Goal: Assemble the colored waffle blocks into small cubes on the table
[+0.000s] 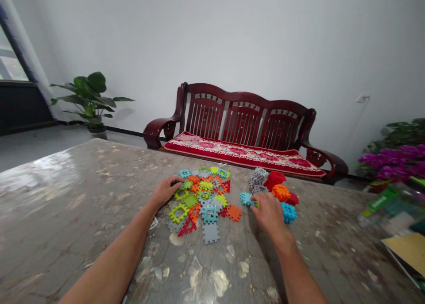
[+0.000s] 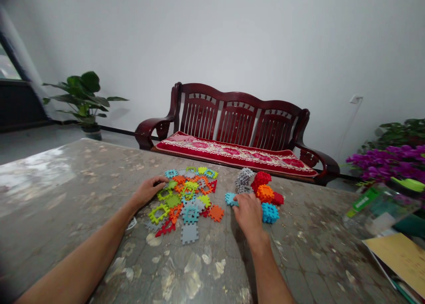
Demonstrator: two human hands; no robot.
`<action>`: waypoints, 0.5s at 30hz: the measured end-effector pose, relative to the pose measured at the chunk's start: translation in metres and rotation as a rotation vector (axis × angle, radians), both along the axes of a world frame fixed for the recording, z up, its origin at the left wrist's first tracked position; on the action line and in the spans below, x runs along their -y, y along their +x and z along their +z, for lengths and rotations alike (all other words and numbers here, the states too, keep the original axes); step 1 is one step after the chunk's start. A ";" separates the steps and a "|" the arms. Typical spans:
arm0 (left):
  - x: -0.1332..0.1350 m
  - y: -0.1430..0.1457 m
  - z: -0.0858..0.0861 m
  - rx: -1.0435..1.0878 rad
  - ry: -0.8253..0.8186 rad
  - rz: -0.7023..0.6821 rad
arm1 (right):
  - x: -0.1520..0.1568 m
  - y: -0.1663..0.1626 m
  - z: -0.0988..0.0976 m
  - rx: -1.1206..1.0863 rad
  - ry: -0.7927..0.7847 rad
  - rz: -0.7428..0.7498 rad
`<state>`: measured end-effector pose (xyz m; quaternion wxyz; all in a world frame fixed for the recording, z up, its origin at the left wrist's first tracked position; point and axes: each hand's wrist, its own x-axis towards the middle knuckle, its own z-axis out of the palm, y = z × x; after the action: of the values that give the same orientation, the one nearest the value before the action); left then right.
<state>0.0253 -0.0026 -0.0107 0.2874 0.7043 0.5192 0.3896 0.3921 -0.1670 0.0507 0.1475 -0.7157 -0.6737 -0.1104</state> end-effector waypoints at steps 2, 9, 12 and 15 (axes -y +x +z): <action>0.000 0.000 -0.001 0.003 0.004 0.004 | -0.001 -0.005 -0.006 0.042 0.015 -0.015; 0.000 0.000 -0.001 0.008 0.002 -0.009 | -0.002 -0.011 -0.019 0.159 -0.019 -0.038; 0.000 -0.001 0.000 -0.004 -0.010 -0.006 | -0.004 -0.012 -0.021 0.177 -0.015 -0.046; 0.000 -0.001 0.000 -0.020 -0.004 -0.009 | -0.005 -0.013 -0.022 0.182 -0.009 -0.044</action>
<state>0.0244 -0.0025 -0.0109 0.2851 0.7101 0.5196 0.3801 0.3792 -0.1623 0.0287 0.0801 -0.7178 -0.6690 -0.1751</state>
